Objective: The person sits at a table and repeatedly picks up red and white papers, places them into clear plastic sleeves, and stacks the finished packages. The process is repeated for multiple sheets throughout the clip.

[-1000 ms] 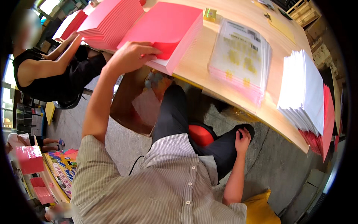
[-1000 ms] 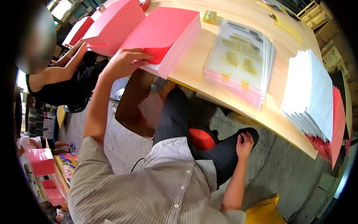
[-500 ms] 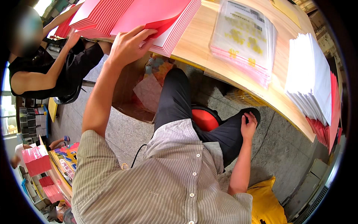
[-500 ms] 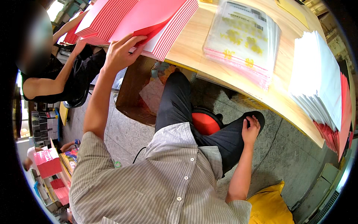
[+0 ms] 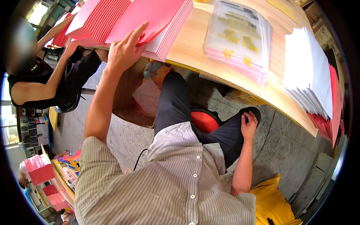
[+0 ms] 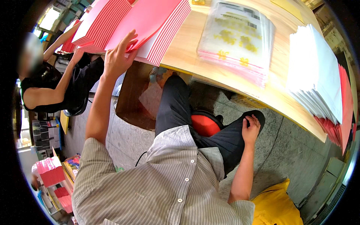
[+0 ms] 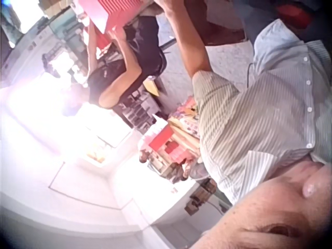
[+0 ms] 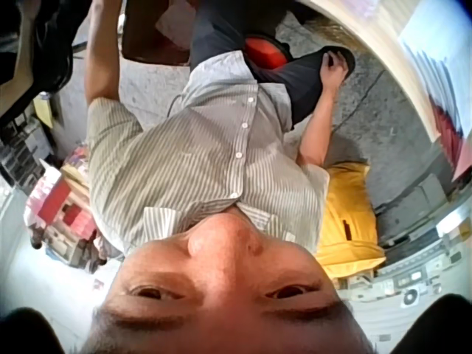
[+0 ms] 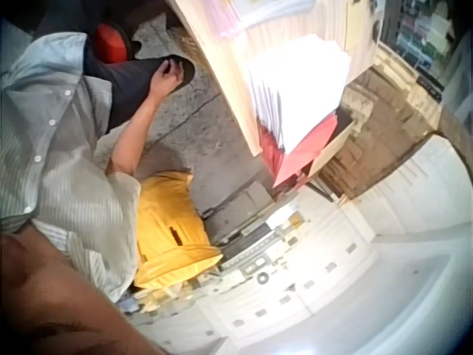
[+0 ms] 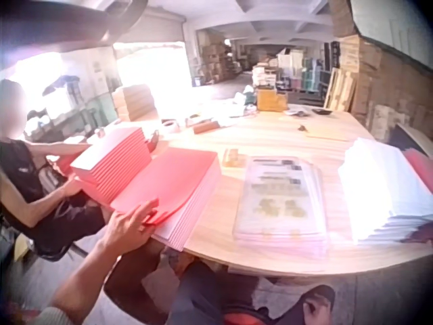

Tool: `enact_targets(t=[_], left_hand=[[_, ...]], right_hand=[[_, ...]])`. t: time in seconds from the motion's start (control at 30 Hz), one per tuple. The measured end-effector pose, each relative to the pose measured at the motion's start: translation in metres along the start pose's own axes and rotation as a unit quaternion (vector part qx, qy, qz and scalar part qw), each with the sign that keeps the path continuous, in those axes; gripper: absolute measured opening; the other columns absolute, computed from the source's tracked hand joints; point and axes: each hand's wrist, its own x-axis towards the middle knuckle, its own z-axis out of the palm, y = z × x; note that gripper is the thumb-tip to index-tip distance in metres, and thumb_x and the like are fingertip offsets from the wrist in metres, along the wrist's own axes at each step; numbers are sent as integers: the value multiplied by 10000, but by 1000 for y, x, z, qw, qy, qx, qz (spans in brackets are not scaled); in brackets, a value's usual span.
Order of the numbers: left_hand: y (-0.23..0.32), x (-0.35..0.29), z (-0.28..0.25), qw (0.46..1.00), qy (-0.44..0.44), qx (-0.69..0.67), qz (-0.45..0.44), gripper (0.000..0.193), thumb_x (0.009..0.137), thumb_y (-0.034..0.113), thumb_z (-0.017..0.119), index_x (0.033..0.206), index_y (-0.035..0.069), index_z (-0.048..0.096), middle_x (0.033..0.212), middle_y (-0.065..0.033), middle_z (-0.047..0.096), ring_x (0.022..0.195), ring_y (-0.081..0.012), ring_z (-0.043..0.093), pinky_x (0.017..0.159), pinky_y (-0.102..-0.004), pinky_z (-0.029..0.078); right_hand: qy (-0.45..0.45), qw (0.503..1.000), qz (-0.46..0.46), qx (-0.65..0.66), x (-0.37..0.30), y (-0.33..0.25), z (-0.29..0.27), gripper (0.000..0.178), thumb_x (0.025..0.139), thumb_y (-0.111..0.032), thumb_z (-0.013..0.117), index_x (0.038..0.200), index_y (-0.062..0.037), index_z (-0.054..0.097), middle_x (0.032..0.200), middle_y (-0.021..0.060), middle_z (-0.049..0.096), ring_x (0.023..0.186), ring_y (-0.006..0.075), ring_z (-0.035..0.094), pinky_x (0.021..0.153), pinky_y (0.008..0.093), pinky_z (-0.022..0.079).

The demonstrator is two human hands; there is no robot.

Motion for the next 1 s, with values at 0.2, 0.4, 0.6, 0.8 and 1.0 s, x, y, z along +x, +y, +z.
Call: enact_targets(t=[0.2, 0.4, 0.6, 0.8, 1.0], left_hand=[[2, 5, 5, 998, -1, 49, -36, 381, 799, 161, 726, 1178, 126, 716, 1155, -55, 729, 993, -245, 710, 837, -376, 578], [-5, 12, 7, 996, 7, 6, -88, 330, 802, 151, 723, 1129, 118, 744, 1059, -74, 743, 980, -261, 703, 833, -369, 564], [-2, 24, 3, 992, 30, -30, -115, 239, 857, 234, 745, 1055, 102, 763, 1004, -80, 741, 912, -283, 705, 791, -367, 559], [-36, 20, 21, 972, 136, -68, -177, 193, 871, 172, 717, 1042, 96, 764, 966, -147, 736, 868, -348, 704, 776, -398, 558], [-52, 62, -24, 922, 358, -18, -146, 200, 900, 158, 751, 1031, 6, 754, 926, -189, 749, 788, -260, 733, 725, -345, 560]], right_hand=[[-2, 1000, 11, -2, 0, 0, 0, 194, 900, -171, 712, 1052, -56, 750, 1217, 167, 690, 1233, 330, 588, 1081, 460, 401], [4, 1000, 18, -1, -2, 0, -2, 198, 892, -174, 713, 1037, -46, 755, 1229, 168, 685, 1219, 337, 590, 1081, 448, 405], [-2, 1000, 13, 4, -2, 1, -4, 200, 889, -168, 712, 1037, -41, 756, 1187, 178, 702, 1222, 338, 598, 1090, 455, 406], [36, 997, -8, 63, 1, 0, -4, 186, 909, -106, 683, 1070, -31, 741, 1209, 157, 701, 1253, 336, 593, 1061, 467, 451], [114, 982, -94, 119, -9, -27, -29, 193, 874, -5, 677, 1062, -25, 720, 1171, 148, 713, 1133, 330, 656, 989, 413, 495]])
